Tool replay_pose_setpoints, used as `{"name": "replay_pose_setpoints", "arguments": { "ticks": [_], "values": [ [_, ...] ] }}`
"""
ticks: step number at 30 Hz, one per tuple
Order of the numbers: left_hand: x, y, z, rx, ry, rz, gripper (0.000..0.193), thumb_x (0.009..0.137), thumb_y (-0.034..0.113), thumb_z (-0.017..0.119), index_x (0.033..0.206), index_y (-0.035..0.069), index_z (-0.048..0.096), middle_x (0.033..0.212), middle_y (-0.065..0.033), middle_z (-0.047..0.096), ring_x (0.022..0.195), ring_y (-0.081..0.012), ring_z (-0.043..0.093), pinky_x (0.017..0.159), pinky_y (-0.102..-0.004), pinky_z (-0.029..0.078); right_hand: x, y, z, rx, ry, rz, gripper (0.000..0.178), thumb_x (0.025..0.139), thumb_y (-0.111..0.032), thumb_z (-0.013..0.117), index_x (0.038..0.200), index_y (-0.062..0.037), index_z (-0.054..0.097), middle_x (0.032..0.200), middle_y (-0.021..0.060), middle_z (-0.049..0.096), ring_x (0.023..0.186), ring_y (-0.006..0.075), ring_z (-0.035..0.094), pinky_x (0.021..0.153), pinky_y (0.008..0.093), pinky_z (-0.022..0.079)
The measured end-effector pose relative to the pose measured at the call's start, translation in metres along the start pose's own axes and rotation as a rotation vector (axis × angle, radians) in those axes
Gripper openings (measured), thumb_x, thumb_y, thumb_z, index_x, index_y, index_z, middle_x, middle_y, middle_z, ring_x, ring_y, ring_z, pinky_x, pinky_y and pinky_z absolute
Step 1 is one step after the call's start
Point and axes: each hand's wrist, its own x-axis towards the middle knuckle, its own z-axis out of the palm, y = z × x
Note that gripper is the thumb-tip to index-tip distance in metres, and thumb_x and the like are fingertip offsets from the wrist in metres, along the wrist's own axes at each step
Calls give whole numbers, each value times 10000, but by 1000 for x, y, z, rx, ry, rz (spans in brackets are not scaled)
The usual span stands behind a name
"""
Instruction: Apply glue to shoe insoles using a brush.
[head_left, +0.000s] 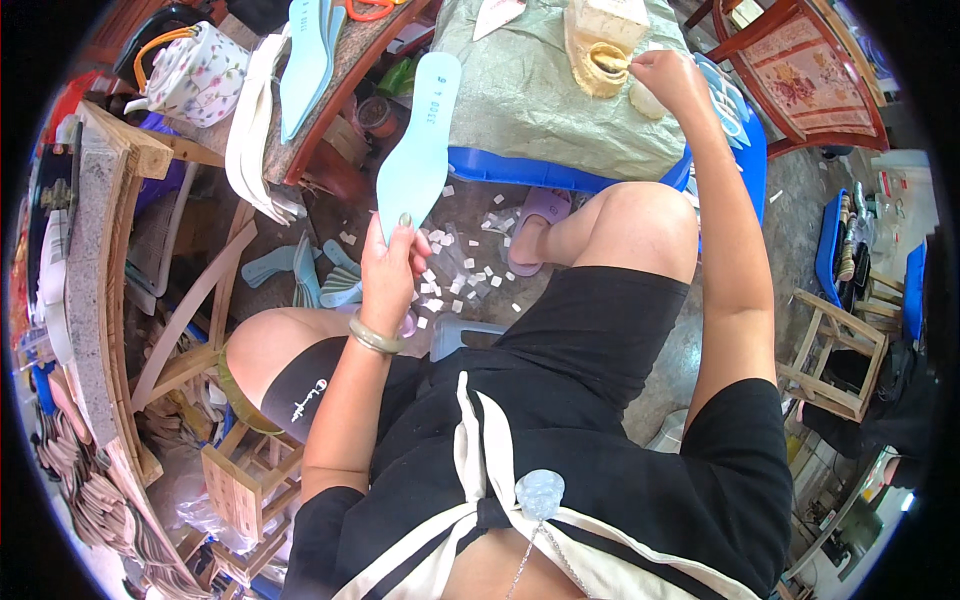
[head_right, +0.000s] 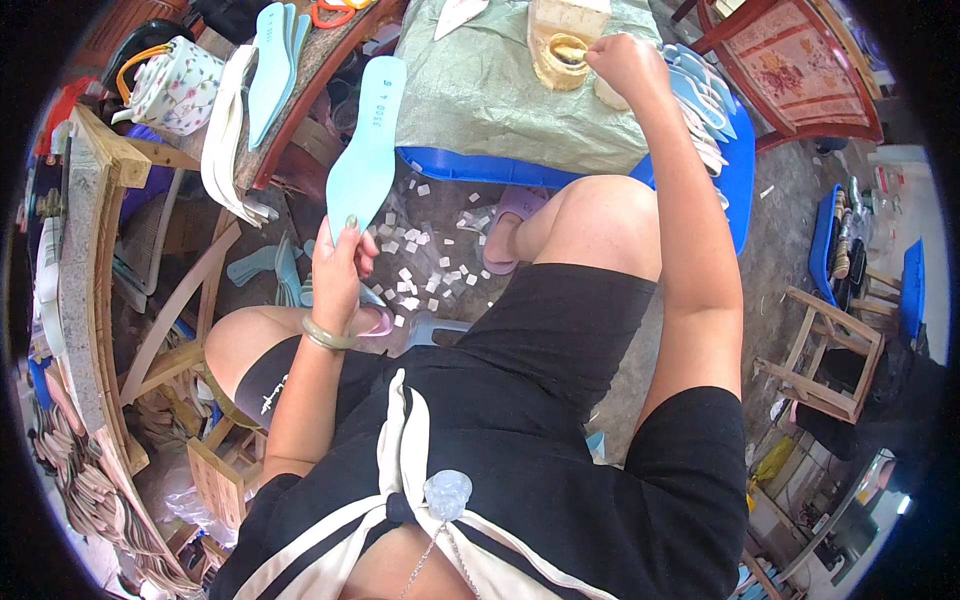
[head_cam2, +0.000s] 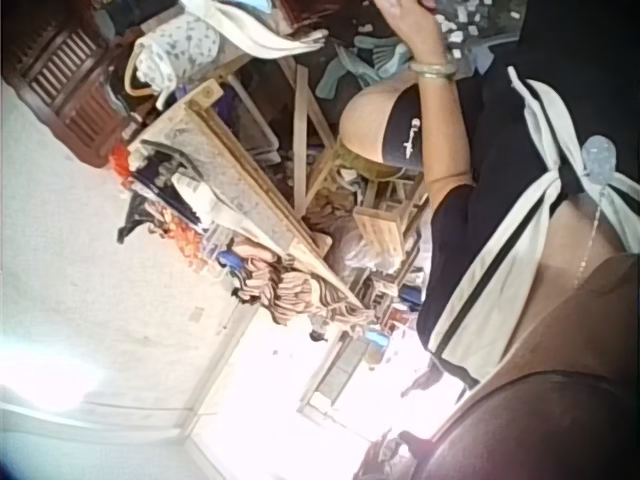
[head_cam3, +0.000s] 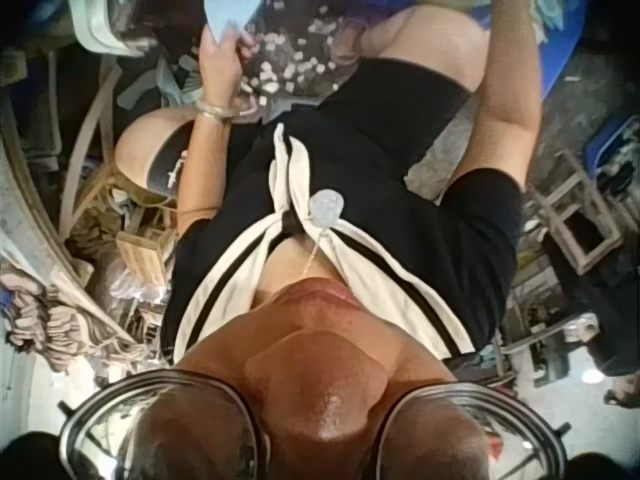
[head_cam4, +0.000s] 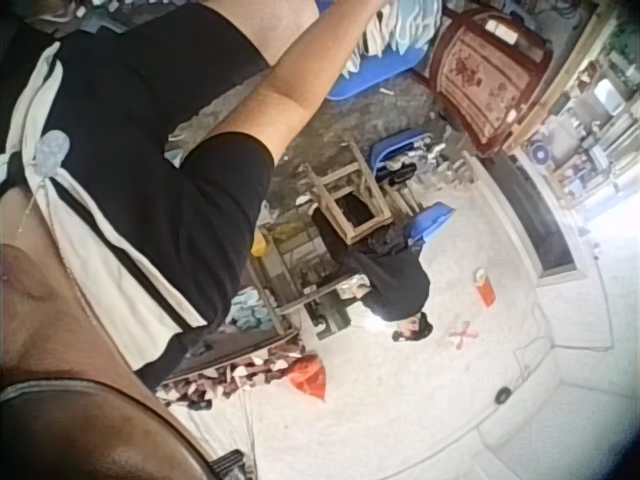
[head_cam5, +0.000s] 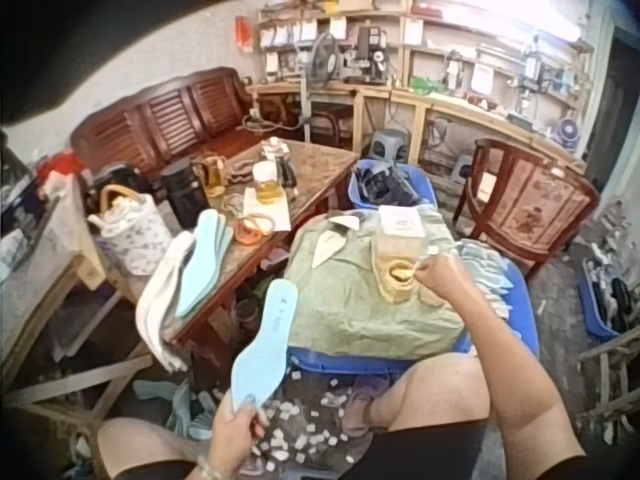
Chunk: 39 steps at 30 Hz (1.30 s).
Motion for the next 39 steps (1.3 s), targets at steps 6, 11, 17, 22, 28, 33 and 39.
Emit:
{"name": "replay_pose_setpoints", "arguments": {
  "ticks": [6, 11, 17, 22, 28, 33, 39],
  "values": [
    [-11, 5, -9, -75, -2, -37, 164, 955, 225, 465, 946, 64, 497, 665, -10, 526, 507, -48, 427, 465, -182, 339, -34, 3, 2, -13, 84, -17, 236, 801, -338, 590, 928, -195, 729, 843, 136, 679, 791, 310, 657, 729, 394, 518],
    [-18, 10, -10, -173, 13, -79, 146, 927, 207, 485, 938, 65, 515, 650, -12, 535, 498, -57, 430, 465, -187, 343, -91, -19, 13, -65, 119, -30, 251, 828, -350, 593, 956, -175, 718, 849, 162, 668, 784, 322, 655, 693, 387, 522],
    [-31, 19, -26, -214, 7, -114, 165, 937, 200, 466, 961, 47, 523, 663, -17, 565, 493, -49, 453, 459, -185, 354, -181, -93, 13, 938, -89, -191, 181, 814, -56, 652, 988, -29, 692, 869, 102, 696, 816, 135, 646, 769, 250, 484],
    [-50, 23, -48, -279, 17, -124, 161, 927, 206, 493, 974, 55, 524, 648, -15, 538, 474, -44, 421, 440, -169, 316, -204, -148, 16, 940, -100, -529, 183, 755, -24, 697, 938, -36, 703, 764, 80, 673, 663, 142, 616, 623, 256, 479],
    [-82, 28, -76, -294, 46, -138, 162, 927, 198, 481, 959, 42, 510, 653, -26, 552, 476, -48, 435, 444, -184, 336, -183, -172, 21, 948, -7, -520, 144, 780, -72, 690, 921, -56, 713, 784, 78, 683, 691, 144, 637, 640, 246, 487],
    [-104, 35, -86, -197, 41, -156, 165, 936, 196, 468, 988, 45, 507, 637, -22, 541, 460, -49, 425, 427, -180, 318, -165, -172, 12, 840, -7, -482, 151, 790, -56, 671, 934, -45, 715, 846, 80, 701, 765, 145, 657, 702, 237, 496],
    [-104, 35, -92, -316, 96, -168, 178, 936, 199, 488, 995, 34, 521, 607, -4, 491, 439, -40, 374, 405, -165, 291, -178, -170, -12, 898, 20, -582, 177, 782, -8, 655, 952, -23, 705, 881, 65, 702, 789, 129, 642, 715, 234, 490]
  ]
}}
